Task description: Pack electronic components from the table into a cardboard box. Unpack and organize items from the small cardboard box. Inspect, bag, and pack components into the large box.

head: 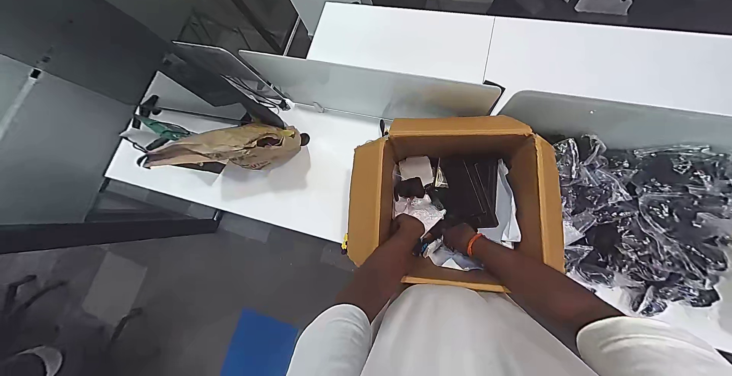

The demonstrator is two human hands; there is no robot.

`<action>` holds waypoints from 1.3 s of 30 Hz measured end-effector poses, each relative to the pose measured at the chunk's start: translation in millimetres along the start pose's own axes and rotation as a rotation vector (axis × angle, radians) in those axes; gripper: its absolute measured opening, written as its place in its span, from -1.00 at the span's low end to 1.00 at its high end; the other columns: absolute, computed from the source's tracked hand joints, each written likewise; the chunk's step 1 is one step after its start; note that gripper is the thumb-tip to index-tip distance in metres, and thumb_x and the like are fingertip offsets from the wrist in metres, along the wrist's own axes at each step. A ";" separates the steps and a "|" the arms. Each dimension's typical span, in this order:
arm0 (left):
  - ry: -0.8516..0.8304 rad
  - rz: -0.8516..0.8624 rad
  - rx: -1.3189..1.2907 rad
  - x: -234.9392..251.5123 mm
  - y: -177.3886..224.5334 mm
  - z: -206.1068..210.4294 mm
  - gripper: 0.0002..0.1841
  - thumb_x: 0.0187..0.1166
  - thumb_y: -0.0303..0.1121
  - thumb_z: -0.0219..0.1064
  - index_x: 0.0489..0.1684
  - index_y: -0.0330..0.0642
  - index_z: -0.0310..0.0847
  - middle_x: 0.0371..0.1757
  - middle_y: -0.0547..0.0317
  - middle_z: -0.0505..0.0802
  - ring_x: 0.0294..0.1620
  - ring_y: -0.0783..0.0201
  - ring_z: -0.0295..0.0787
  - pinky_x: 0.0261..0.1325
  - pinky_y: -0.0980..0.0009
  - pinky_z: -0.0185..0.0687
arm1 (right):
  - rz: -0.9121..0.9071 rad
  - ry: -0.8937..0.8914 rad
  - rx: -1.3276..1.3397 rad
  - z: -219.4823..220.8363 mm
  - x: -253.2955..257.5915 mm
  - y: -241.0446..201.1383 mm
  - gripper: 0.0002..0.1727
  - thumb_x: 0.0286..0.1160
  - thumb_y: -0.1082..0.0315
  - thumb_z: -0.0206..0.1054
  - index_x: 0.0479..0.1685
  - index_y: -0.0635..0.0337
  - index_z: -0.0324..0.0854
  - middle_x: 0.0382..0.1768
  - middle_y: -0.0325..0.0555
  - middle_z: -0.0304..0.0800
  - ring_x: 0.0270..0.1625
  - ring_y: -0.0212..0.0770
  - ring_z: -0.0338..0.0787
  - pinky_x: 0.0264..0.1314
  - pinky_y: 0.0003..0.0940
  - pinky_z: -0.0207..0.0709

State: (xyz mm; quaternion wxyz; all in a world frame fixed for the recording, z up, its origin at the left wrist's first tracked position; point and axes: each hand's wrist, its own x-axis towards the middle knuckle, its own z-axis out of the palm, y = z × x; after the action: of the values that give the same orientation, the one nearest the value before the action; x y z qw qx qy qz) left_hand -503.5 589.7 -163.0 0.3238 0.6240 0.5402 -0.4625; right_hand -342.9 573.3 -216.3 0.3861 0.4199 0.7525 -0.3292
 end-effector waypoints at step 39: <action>0.262 1.300 -2.074 -13.1 -55.4 -48.4 -0.78 0.46 -0.26 0.12 -0.51 0.04 0.66 -0.42 0.32 0.79 -0.33 0.39 0.73 -0.18 0.38 0.66 | -0.573 0.496 1.571 -57.5 -101.9 43.9 -0.44 0.72 0.12 -0.13 0.65 0.03 0.35 0.53 -0.22 0.54 0.47 -0.36 0.56 0.49 -0.32 0.49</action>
State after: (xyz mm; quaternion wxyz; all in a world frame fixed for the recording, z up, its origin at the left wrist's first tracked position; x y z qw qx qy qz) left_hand -546.3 640.0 -128.0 0.7796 0.2663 0.2692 0.4988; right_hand -285.9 600.9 -108.5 -0.2879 0.4188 0.4467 -0.7363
